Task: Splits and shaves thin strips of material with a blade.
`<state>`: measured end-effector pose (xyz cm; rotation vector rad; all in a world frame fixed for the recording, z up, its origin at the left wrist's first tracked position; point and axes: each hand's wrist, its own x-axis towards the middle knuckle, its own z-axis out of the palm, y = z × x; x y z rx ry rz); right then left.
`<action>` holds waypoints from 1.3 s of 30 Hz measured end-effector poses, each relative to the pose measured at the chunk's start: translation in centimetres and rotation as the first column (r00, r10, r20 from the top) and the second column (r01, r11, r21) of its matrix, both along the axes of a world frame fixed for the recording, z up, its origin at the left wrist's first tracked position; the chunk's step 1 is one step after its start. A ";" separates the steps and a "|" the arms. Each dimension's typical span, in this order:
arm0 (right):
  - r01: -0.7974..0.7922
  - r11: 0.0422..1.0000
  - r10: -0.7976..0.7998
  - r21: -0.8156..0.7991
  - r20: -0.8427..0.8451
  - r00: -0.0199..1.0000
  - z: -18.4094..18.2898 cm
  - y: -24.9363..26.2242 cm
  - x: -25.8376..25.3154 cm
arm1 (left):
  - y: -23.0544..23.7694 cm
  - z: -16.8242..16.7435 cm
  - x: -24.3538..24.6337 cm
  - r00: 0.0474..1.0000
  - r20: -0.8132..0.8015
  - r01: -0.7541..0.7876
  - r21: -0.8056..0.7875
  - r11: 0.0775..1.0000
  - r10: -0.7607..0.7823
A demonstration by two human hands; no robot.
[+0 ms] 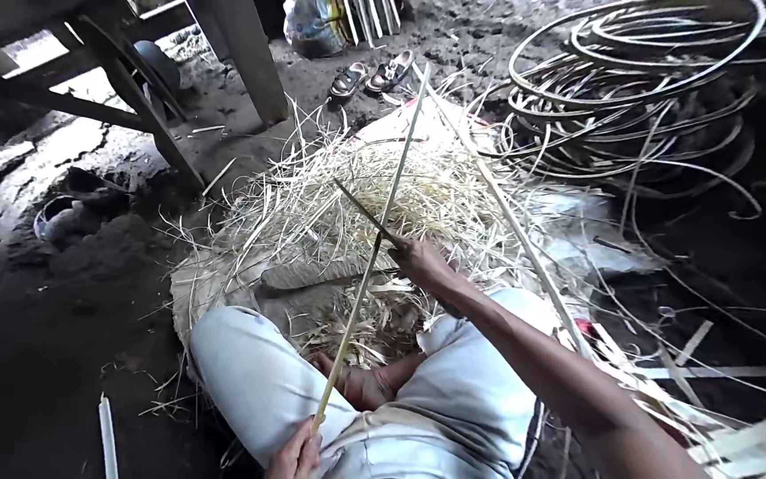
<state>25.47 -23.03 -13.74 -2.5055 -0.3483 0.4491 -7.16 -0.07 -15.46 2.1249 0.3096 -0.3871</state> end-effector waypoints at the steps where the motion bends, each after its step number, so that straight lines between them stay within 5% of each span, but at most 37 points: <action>1: 0.021 0.994 -0.016 0.110 -0.046 0.999 0.0 0.2 -0.3 | 0.8 1.0 0.5 0.996 -0.056 0.077 0.074 0.994 -0.073; 5: 0.055 0.957 -0.029 0.283 -0.097 0.995 0.9 1.2 -0.6 | 0.8 3.9 6.9 0.990 0.033 0.112 0.378 0.919 -0.134; 10: 0.012 0.987 -0.026 0.157 0.089 0.996 2.7 3.4 -0.8 | -3.9 2.7 18.8 0.990 0.089 -0.095 -0.180 0.979 0.112; 13: -0.150 0.974 0.177 -0.170 0.157 0.972 3.2 3.7 -2.8 | -5.6 2.6 21.2 0.983 0.094 -0.151 -0.096 0.984 0.160; 16: -0.375 0.878 0.439 -0.296 0.189 0.878 2.7 2.7 -4.6 | -5.8 3.1 20.2 0.982 0.100 -0.160 -0.004 0.987 0.160; 21: -0.082 0.974 0.120 -0.210 0.172 0.978 2.9 1.0 -0.2 | -5.2 2.5 16.7 0.984 0.090 -0.149 -0.067 0.987 0.154; 25: -0.354 0.903 0.392 -0.243 0.127 0.911 2.9 1.5 -3.8 | -4.5 2.2 16.2 0.977 0.131 -0.172 0.015 0.985 0.169; 30: -0.247 0.932 0.285 -0.263 0.116 0.952 3.1 1.9 -2.5 | -3.7 2.2 14.4 0.975 0.151 -0.172 0.044 0.984 0.164; 35: -0.453 0.850 0.498 -0.268 0.135 0.856 2.2 2.5 -5.1 | -3.0 1.7 12.6 0.980 0.096 -0.176 0.035 0.984 0.172; 39: -0.092 0.964 0.132 -0.251 0.148 0.980 3.3 0.5 1.5 | -2.2 2.0 8.2 0.985 0.091 -0.147 0.016 0.989 0.145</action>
